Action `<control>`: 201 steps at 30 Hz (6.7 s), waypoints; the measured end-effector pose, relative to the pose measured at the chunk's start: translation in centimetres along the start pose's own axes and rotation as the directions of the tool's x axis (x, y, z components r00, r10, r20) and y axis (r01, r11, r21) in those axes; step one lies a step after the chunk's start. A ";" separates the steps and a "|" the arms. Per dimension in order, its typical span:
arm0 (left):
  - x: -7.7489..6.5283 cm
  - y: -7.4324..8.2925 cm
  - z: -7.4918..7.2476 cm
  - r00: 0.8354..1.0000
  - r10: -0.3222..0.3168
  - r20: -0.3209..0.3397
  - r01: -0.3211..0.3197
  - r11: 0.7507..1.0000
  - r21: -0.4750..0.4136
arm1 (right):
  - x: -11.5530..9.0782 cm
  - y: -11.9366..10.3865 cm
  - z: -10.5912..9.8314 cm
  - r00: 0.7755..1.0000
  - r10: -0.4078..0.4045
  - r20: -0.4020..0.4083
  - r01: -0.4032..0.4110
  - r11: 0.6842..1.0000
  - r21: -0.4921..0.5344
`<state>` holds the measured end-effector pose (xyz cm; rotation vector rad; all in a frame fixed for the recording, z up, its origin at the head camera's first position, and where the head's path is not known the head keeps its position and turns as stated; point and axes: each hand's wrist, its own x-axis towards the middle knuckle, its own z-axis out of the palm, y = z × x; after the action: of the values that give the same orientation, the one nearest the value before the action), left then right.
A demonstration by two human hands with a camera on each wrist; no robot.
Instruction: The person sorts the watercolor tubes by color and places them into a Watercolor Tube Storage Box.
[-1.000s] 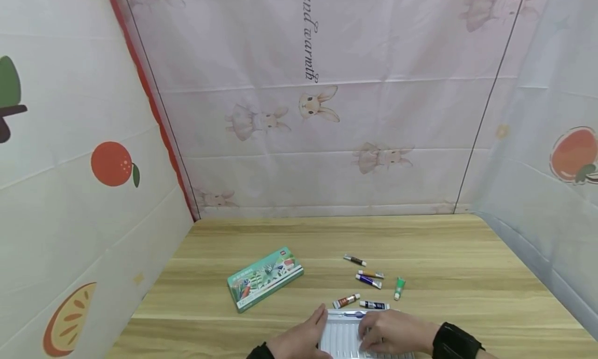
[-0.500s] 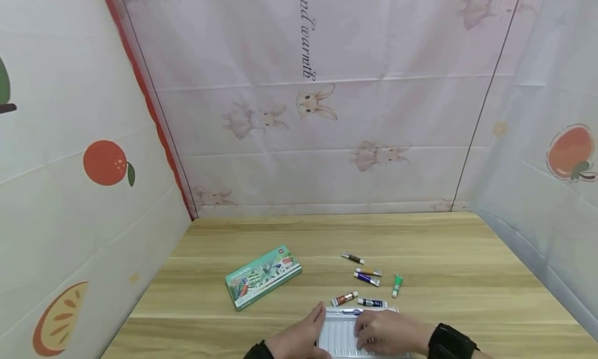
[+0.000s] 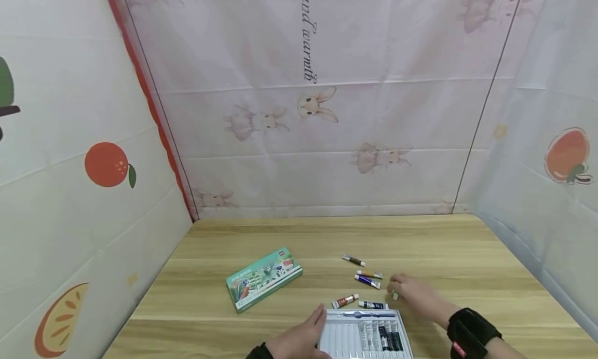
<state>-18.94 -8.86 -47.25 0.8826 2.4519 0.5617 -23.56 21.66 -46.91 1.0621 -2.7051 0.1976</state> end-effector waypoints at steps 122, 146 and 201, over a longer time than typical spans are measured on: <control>0.2 -0.1 0.1 0.999 -0.051 0.017 0.052 0.996 -0.075 | 2.3 -7.9 0.8 0.867 -0.497 0.037 0.452 0.817 0.359; 0.0 -0.6 0.1 1.000 -0.001 -0.007 0.001 1.000 0.001 | 6.7 -0.4 0.6 0.996 0.061 -0.072 -0.054 0.994 0.099; 0.2 -0.1 0.2 1.000 -0.028 0.005 0.028 1.000 -0.013 | 4.5 -3.0 0.6 0.998 -0.055 -0.006 0.056 0.990 0.130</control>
<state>-19.02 -8.70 -47.49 0.8421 2.4497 0.5643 -24.76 16.42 -46.22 1.1703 -2.6883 0.3692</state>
